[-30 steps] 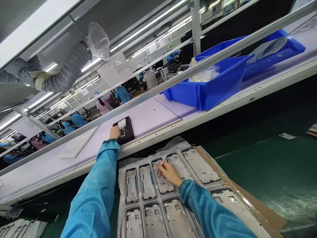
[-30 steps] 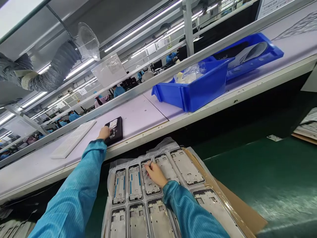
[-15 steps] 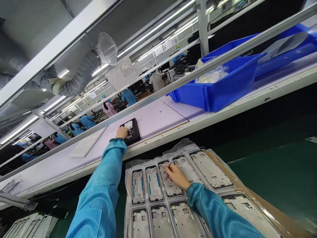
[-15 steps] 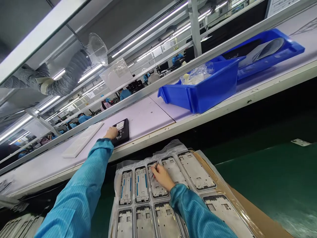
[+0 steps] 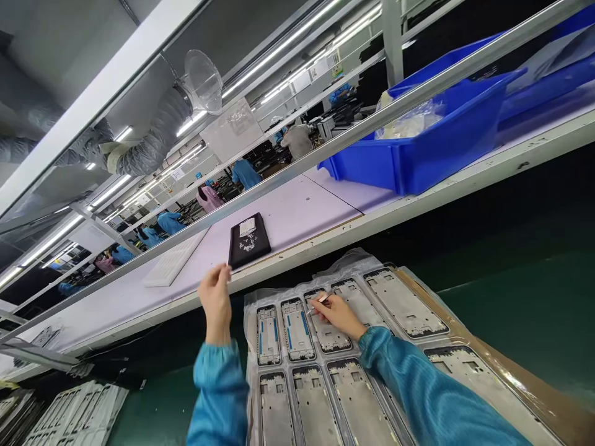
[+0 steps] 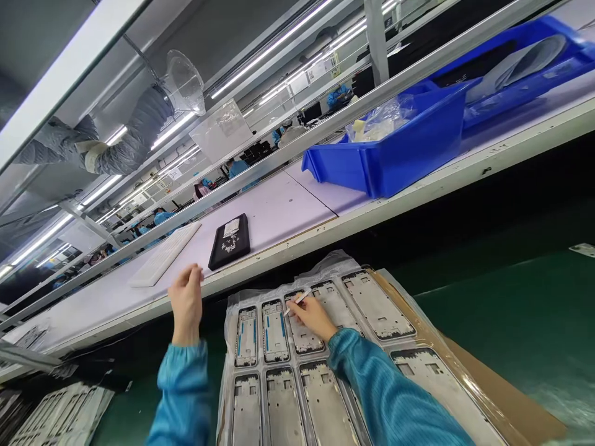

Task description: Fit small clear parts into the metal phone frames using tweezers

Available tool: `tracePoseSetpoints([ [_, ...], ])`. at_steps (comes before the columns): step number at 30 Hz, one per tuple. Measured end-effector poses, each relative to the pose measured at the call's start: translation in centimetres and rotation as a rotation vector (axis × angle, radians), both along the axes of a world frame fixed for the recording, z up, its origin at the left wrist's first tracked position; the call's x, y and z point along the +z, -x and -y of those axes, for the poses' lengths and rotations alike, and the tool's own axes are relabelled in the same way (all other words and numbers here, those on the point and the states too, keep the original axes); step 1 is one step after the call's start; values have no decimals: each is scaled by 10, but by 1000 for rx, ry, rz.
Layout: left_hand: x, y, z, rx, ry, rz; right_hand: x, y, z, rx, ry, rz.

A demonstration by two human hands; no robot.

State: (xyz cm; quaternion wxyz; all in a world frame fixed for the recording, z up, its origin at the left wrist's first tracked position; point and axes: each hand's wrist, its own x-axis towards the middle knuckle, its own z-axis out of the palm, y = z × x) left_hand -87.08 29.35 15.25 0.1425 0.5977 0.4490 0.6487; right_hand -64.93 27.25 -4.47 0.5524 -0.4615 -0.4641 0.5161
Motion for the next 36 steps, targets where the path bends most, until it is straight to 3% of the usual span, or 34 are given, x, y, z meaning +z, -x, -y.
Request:
tracePoseSetpoints([
  [2,-28,-3,50,-217,26,325,25,1,15,14,-72,-2],
  [4,-42,-11,90,-373,58,460,60,3,42,-9,-276,-5],
  [6,-43,-18,115,-470,48,493,101,5,77,-27,-572,-5],
  [8,-37,-21,129,-529,11,497,139,5,113,74,-822,-51],
  [10,-33,-21,138,-582,-17,501,167,5,140,152,-952,29],
  [12,-32,-21,145,-650,-24,514,181,6,156,161,-999,122],
  [20,-35,-27,158,-804,10,535,178,18,163,115,-986,169],
  [36,-29,-30,162,-778,2,515,182,18,170,81,-870,84],
])
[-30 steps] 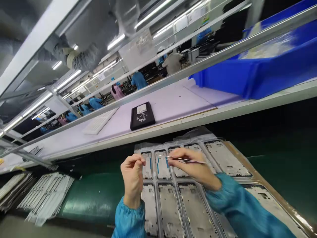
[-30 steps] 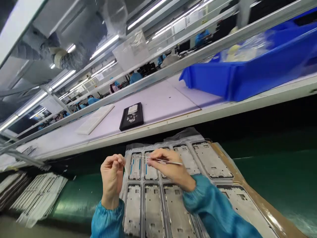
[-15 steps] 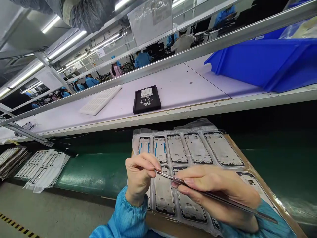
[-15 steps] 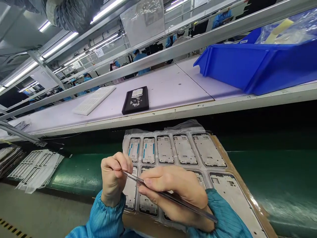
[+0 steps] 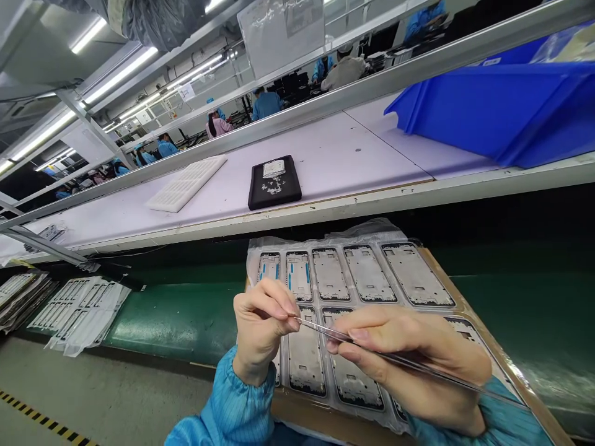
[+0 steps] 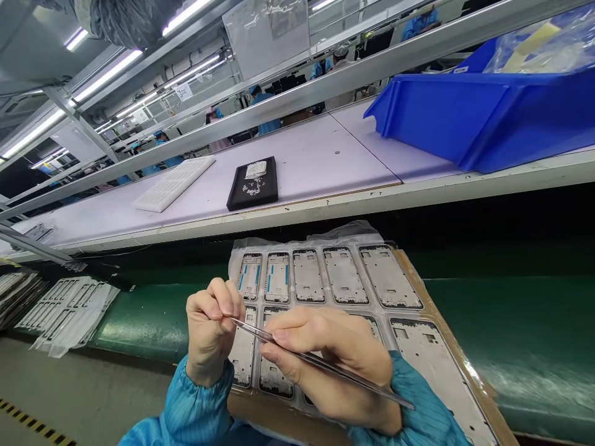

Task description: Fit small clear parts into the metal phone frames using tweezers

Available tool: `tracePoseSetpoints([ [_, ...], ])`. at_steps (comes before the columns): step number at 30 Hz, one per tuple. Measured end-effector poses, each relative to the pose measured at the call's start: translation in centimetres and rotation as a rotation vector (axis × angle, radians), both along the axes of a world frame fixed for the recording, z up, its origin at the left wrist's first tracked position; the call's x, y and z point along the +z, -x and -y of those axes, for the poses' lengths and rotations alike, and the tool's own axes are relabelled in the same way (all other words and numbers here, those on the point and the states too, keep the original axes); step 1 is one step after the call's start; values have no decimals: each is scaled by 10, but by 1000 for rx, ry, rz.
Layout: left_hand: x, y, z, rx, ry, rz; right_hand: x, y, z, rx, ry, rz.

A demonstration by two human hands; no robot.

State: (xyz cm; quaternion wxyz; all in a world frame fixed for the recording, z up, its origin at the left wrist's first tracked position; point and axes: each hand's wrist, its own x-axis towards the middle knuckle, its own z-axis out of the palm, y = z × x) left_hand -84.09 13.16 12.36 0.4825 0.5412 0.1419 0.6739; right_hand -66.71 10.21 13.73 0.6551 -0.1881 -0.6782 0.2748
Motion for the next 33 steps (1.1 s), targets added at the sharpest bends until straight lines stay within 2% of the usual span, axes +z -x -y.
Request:
tracePoseSetpoints([
  [7,-5,-2,1,-8,18,23,-4,0,0,6,18,-20],
  [15,-10,-6,4,-99,121,88,-6,4,2,-36,-6,4],
  [22,-10,-7,8,-101,156,96,-5,7,7,-42,-26,-13],
  [27,-9,-9,10,-87,216,114,-12,12,7,-66,-26,-56],
  [30,-8,-10,11,-106,280,140,-18,16,5,-100,-47,-69],
  [33,-10,-11,13,-180,445,190,-26,19,1,-155,-76,-34],
])
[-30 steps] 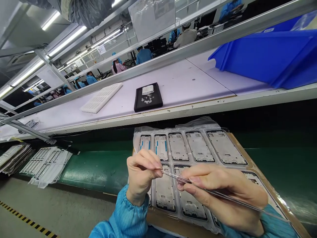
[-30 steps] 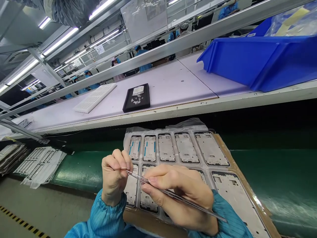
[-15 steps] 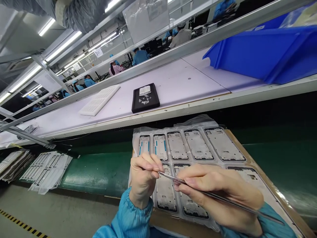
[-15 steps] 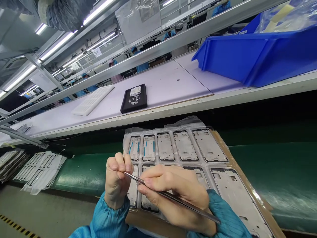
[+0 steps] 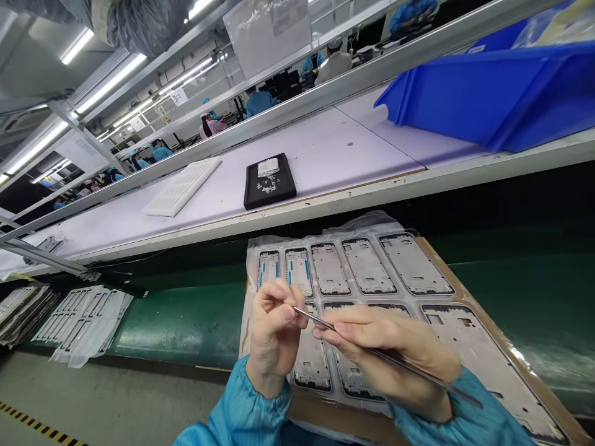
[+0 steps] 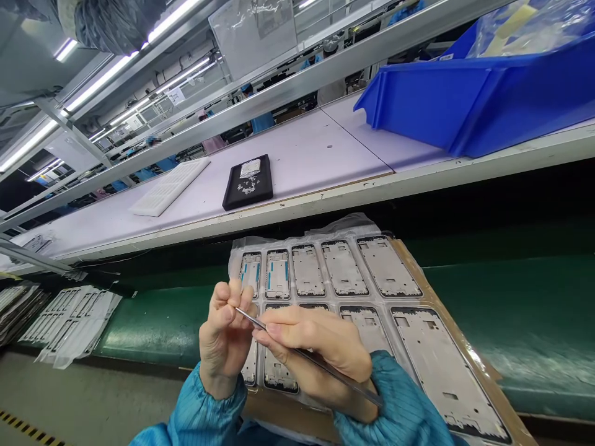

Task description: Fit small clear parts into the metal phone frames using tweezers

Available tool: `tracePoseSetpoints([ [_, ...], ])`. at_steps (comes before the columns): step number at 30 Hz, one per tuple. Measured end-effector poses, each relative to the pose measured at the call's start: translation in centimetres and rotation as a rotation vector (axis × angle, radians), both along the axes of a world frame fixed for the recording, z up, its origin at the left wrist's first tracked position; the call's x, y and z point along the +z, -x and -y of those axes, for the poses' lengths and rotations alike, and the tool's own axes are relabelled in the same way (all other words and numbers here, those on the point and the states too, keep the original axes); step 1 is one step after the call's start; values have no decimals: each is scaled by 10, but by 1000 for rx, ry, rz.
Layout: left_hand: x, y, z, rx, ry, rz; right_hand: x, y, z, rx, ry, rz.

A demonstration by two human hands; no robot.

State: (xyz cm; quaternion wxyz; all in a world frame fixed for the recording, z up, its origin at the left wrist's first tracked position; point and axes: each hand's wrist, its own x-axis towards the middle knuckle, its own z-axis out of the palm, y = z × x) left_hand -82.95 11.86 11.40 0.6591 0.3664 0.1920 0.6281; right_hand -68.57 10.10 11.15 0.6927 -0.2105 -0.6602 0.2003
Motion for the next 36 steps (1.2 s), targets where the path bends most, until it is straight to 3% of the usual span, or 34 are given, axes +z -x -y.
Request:
tracePoseSetpoints([
  [4,-11,0,-1,-83,218,30,-14,-7,-6,5,-1,86],
  [8,-47,12,-28,3,257,-151,-33,-27,-30,-12,64,50],
  [10,-77,22,-57,153,168,-476,-43,-36,-58,-91,150,-52],
  [12,-110,30,-92,297,2,-975,-55,-40,-97,-175,301,-179],
  [14,-138,34,-126,344,-203,-1444,-72,-36,-140,-60,487,-204],
  [17,-164,36,-165,331,-279,-1651,-106,-20,-196,109,709,-97],
  [21,-175,35,-186,276,-285,-1734,-155,-4,-237,161,808,-2],
  [26,-181,33,-187,257,-263,-1931,-195,-5,-254,172,850,28],
  [31,-182,30,-188,259,-271,-2034,-211,-7,-258,149,832,75],
  [36,-178,27,-194,269,-213,-2038,-211,-5,-255,104,777,146],
])
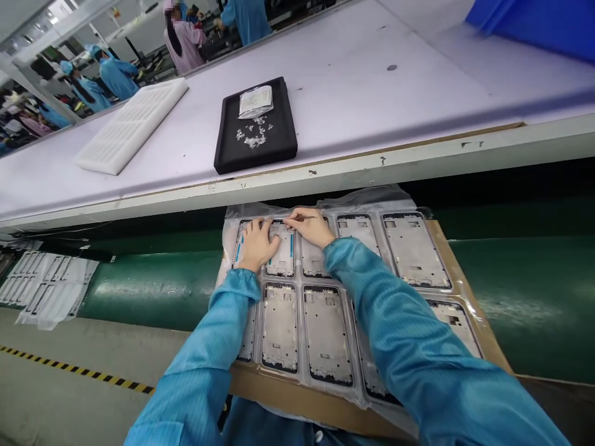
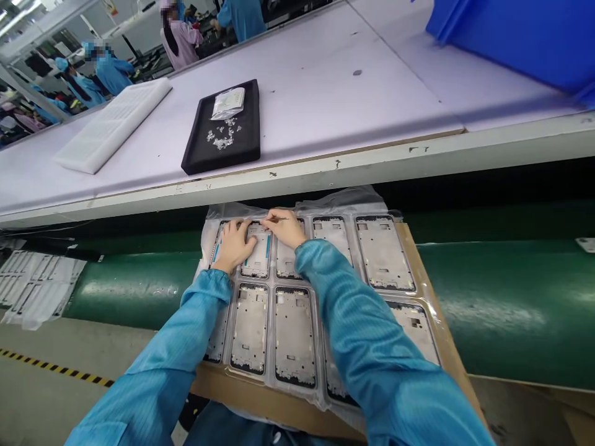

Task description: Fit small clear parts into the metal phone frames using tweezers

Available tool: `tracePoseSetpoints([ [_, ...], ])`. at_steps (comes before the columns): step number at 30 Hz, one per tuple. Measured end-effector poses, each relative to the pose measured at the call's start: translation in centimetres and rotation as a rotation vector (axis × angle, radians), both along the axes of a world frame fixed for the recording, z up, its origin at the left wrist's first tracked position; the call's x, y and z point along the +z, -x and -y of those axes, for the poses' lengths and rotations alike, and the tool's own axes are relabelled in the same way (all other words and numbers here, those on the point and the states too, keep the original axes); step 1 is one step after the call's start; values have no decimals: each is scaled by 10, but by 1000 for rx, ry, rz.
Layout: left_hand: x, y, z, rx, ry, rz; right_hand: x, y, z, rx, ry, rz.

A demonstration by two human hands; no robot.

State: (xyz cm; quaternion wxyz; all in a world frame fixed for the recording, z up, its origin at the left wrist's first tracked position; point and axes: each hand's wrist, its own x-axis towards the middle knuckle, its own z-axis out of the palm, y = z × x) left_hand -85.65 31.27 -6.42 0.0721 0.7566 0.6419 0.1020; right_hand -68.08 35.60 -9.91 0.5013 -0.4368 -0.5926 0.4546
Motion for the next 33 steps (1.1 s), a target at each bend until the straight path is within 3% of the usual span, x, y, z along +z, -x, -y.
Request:
tracePoseSetpoints([
  [14,-7,2,0,8,-74,-27,3,3,0,3,-42,38],
  [33,3,-3,5,-70,-16,-149,3,4,4,-48,-2,15],
])
